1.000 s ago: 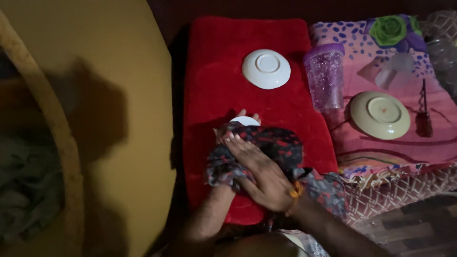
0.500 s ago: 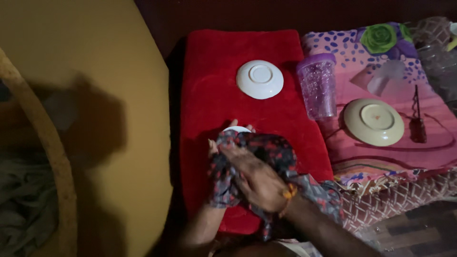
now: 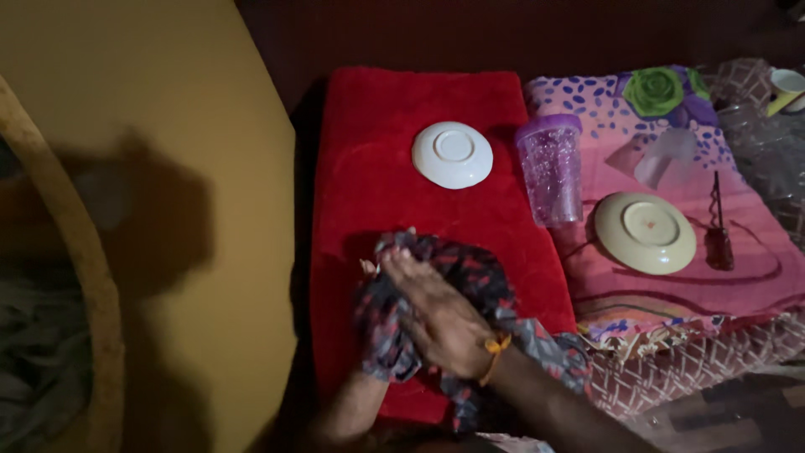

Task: The person wipes several small white plates and saucers with a patterned cloth on a red towel. They move the cleaned items to a nearby table, then return to wipe additional plates and saucers, occasionally using a small metal tool to scrape residue from the surfaces.

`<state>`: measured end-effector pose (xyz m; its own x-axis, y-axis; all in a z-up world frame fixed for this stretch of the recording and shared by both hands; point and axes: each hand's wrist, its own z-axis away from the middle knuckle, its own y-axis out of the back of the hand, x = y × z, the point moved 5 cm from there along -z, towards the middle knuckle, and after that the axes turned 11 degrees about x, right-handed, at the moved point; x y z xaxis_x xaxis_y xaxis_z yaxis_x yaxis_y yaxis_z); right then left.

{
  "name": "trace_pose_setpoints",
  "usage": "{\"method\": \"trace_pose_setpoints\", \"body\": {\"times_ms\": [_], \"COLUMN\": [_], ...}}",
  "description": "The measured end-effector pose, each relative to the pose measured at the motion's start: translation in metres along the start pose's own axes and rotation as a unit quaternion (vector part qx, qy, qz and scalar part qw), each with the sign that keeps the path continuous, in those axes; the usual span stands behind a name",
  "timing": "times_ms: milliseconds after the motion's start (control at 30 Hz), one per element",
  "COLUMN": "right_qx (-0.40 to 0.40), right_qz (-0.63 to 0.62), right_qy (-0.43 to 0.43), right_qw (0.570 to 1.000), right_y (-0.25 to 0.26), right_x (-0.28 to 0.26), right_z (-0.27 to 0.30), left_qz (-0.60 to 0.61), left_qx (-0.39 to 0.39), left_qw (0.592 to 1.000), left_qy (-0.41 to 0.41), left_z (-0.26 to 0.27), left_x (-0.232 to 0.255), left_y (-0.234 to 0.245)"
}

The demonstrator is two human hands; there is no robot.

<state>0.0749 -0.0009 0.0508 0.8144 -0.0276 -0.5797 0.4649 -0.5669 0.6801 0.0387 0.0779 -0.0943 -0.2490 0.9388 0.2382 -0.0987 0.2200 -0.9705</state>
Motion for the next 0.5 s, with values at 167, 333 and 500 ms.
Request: {"method": "trace_pose_setpoints", "body": {"times_ms": [167, 333, 500], "right_qx": [0.019, 0.031, -0.008], "right_qz": [0.110, 0.064, -0.023], "right_qy": [-0.049, 0.043, -0.002], "right_qw": [0.993, 0.997, 1.000], "right_y": [0.013, -0.003, -0.005], "right_x": [0.024, -0.005, 0.009], "right_z": [0.009, 0.048, -0.003], "left_qz": [-0.012, -0.038, -0.011], "left_qx": [0.030, 0.016, 0.021], "left_qw": [0.999, 0.998, 1.000], "left_qy": [-0.020, -0.040, 0.005], "left_z": [-0.023, -0.003, 0.008], "left_x": [0.007, 0.004, -0.004], "left_y": [-0.025, -0.026, -0.004]}}
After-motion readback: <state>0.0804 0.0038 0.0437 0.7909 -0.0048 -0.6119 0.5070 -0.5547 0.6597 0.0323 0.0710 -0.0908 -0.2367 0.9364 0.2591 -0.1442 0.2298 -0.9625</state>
